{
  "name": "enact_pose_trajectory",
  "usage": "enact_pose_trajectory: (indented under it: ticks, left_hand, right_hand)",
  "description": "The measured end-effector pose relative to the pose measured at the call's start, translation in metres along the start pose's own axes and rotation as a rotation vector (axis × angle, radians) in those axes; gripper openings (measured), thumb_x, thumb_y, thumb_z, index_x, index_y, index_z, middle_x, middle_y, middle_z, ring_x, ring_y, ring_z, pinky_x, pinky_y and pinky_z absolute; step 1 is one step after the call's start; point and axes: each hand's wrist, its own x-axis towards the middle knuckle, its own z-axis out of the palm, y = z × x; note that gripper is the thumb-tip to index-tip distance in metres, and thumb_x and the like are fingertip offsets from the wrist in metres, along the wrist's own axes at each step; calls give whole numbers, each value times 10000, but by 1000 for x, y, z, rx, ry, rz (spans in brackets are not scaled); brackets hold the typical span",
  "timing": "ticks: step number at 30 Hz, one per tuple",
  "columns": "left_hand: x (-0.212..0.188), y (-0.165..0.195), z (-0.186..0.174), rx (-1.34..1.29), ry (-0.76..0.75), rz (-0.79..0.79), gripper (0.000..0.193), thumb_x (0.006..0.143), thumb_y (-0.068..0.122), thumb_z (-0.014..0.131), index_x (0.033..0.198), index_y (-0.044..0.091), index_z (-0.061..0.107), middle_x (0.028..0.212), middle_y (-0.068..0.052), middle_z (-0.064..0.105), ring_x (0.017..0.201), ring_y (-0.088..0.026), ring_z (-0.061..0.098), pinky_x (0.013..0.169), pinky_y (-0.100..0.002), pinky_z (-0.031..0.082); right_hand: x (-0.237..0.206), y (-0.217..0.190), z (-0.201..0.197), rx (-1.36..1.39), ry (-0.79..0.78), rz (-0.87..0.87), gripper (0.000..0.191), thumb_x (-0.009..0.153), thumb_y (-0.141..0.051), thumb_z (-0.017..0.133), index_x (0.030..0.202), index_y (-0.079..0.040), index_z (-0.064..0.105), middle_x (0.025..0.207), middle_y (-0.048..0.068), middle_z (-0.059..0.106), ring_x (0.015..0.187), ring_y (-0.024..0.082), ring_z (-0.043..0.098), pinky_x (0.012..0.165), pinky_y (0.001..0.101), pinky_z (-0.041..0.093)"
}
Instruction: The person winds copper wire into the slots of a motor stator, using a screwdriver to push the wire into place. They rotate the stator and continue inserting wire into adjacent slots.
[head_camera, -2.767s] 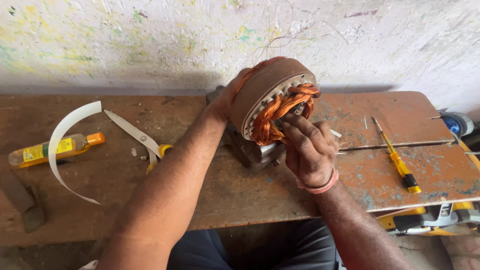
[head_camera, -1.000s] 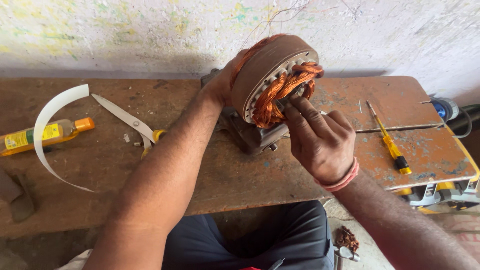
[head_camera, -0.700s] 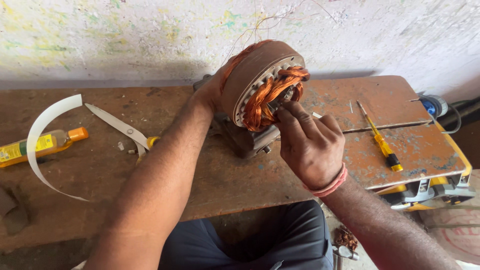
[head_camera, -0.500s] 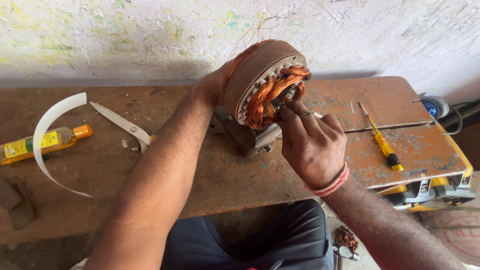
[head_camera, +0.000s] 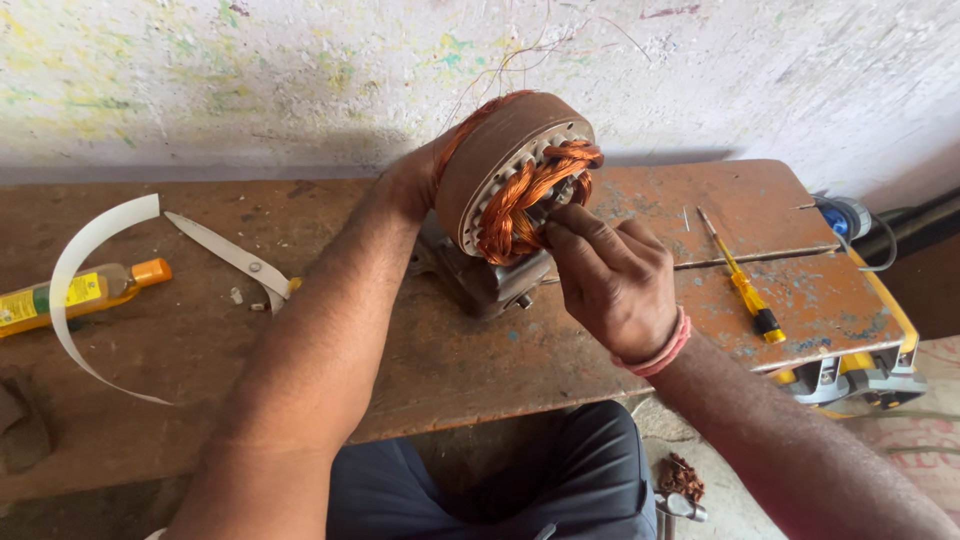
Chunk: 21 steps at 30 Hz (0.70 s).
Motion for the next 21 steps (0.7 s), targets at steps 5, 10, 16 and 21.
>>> enact_pose_trajectory:
  ticks: [5, 10, 16, 21]
  left_hand:
    - [-3, -10, -8, 42, -49, 69, 474, 1141, 305, 493, 1545, 58, 476, 1521, -208, 570, 1442, -286, 556, 1244, -460, 496]
    - [-6, -16, -15, -4, -59, 74, 496, 1126, 305, 516, 1573, 104, 441, 1576, -183, 518, 1489, -271, 507, 1290, -466, 450]
    - [-6, -13, -15, 115, -372, 265, 553, 1087, 300, 556, 1616, 171, 457, 1552, -149, 538, 1475, -225, 516, 1253, -421, 450]
    - [-3, -6, -12, 32, 2, 55, 451, 1131, 233, 503, 1547, 61, 473, 1517, -237, 561, 1428, -315, 556, 1167, -489, 540]
  right_hand:
    - [-1, 2, 1, 116, 9, 82, 174, 893, 35, 759, 1022, -68, 705, 1129, 51, 764, 681, 205, 654, 633, 349, 528]
    - [3, 16, -4, 253, -28, 27, 145, 965, 5, 736, 1074, -59, 666, 1169, 80, 729, 841, 256, 721, 708, 360, 571]
    - [11, 27, -8, -9, -131, -181, 166, 931, 30, 724, 1060, -74, 717, 1125, 94, 774, 642, 160, 664, 542, 331, 472]
    - [5, 23, -11, -133, -146, -211, 265, 831, 14, 702, 1087, -46, 728, 1165, 101, 778, 628, 140, 637, 598, 336, 466]
